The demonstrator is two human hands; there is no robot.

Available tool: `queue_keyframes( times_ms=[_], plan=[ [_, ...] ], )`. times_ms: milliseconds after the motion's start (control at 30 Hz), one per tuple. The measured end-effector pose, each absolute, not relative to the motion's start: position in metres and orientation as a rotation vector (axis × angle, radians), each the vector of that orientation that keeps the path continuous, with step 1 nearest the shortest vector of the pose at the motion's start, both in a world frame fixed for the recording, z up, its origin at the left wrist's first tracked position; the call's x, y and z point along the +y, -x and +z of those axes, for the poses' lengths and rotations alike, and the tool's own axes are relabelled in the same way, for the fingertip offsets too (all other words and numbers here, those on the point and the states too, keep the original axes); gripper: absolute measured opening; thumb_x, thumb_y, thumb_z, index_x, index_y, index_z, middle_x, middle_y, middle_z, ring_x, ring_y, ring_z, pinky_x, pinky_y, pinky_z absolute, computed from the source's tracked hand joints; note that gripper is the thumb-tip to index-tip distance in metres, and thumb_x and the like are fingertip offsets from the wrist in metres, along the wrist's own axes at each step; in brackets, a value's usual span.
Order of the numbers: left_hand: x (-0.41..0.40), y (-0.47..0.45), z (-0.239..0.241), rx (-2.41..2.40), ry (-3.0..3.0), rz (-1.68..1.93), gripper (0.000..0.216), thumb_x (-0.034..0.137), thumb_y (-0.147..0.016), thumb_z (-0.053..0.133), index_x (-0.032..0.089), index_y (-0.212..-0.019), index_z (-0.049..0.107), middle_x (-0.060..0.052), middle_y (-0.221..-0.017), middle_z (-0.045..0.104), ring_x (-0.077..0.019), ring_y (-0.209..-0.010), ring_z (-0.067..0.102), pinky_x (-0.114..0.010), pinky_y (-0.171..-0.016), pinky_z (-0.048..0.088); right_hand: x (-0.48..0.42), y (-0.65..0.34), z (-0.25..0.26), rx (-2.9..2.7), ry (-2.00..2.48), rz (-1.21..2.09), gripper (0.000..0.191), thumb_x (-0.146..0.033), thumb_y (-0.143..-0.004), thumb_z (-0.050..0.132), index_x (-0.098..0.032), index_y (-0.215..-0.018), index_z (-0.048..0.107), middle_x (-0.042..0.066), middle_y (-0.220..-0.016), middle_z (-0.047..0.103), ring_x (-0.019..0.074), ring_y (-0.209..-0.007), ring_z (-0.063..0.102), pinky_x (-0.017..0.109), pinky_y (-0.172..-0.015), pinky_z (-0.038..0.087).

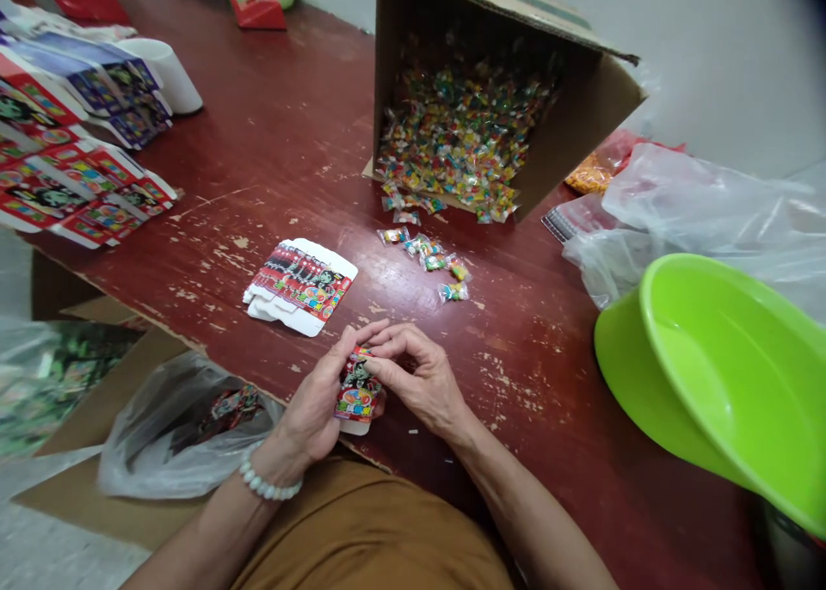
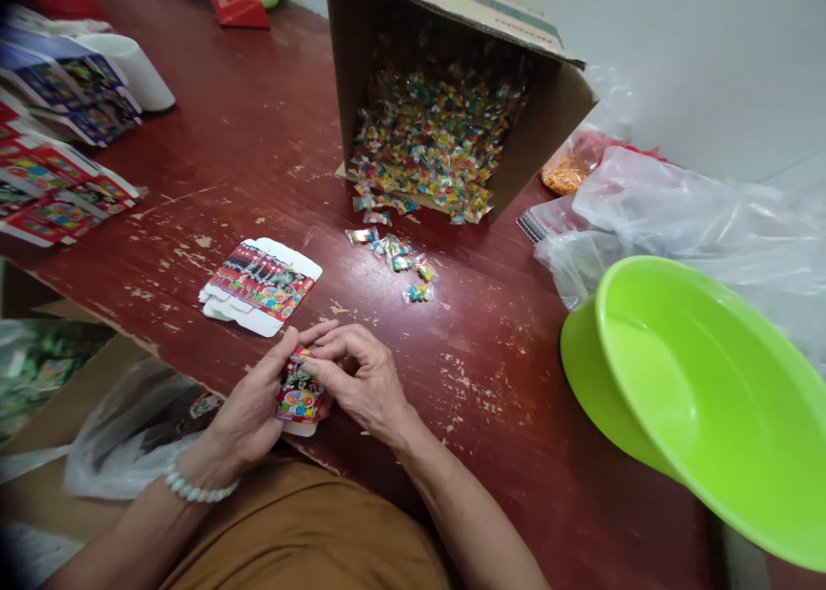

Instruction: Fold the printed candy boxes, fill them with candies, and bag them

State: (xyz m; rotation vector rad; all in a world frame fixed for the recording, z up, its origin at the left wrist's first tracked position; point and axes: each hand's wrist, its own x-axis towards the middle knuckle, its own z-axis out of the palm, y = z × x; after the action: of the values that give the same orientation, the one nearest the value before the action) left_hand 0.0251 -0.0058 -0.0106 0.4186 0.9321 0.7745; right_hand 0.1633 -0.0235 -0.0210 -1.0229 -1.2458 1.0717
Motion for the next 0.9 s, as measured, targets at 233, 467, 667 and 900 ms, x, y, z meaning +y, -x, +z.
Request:
queue_keyframes(
  times_ms=[233, 467, 667, 900],
  plan=[
    [-0.006, -0.029, -0.011, 0.932, -0.373, 0.776, 0.04, 0.044, -0.096, 0.053, 0.02, -0.123, 0.071, -0.009, -0.126, 0.071, -0.024, -0.104, 0.07, -0.026, -0.075, 0.059, -0.032, -0.164, -0.037, -1.344, 1.215, 1.029, 0.017, -0.027, -0.081, 0.076, -0.023, -0.094, 0.066, 0.003, -0.095, 0.07, 0.017, -0.081, 0.063, 0.031, -0.074, 0.051],
    [-0.007, -0.031, -0.011, 0.913, -0.394, 0.748, 0.054, 0.057, -0.094, 0.049, 0.019, -0.128, 0.068, -0.011, -0.128, 0.07, -0.0284, -0.116, 0.066, -0.036, -0.093, 0.055, -0.03, -0.168, -0.035, -1.531, 1.246, 0.896, 0.011, -0.026, -0.086, 0.069, -0.023, -0.096, 0.065, 0.003, -0.092, 0.07, 0.0195, -0.084, 0.061, 0.035, -0.079, 0.049],
    [-0.008, -0.023, -0.01, 0.855, -0.578, 0.774, 0.051, 0.053, -0.089, 0.061, 0.022, -0.13, 0.067, -0.007, -0.141, 0.062, -0.0293, -0.134, 0.052, -0.036, -0.107, 0.046, -0.022, -0.178, -0.022, -1.613, 1.177, 0.979, 0.023, -0.025, -0.089, 0.068, -0.027, -0.112, 0.067, 0.004, -0.11, 0.072, 0.0208, -0.097, 0.064, 0.037, -0.089, 0.048],
    [0.008, -0.001, -0.012, 0.767, -1.044, 0.537, 0.066, 0.027, -0.078, 0.08, 0.024, -0.14, 0.058, -0.008, -0.152, 0.051, -0.0294, -0.143, 0.041, -0.036, -0.115, 0.036, -0.01, -0.191, -0.012, -1.823, 1.014, 1.138, 0.015, -0.016, -0.087, 0.066, -0.026, -0.096, 0.072, 0.002, -0.098, 0.071, 0.0182, -0.094, 0.065, 0.035, -0.089, 0.05]
  ],
)
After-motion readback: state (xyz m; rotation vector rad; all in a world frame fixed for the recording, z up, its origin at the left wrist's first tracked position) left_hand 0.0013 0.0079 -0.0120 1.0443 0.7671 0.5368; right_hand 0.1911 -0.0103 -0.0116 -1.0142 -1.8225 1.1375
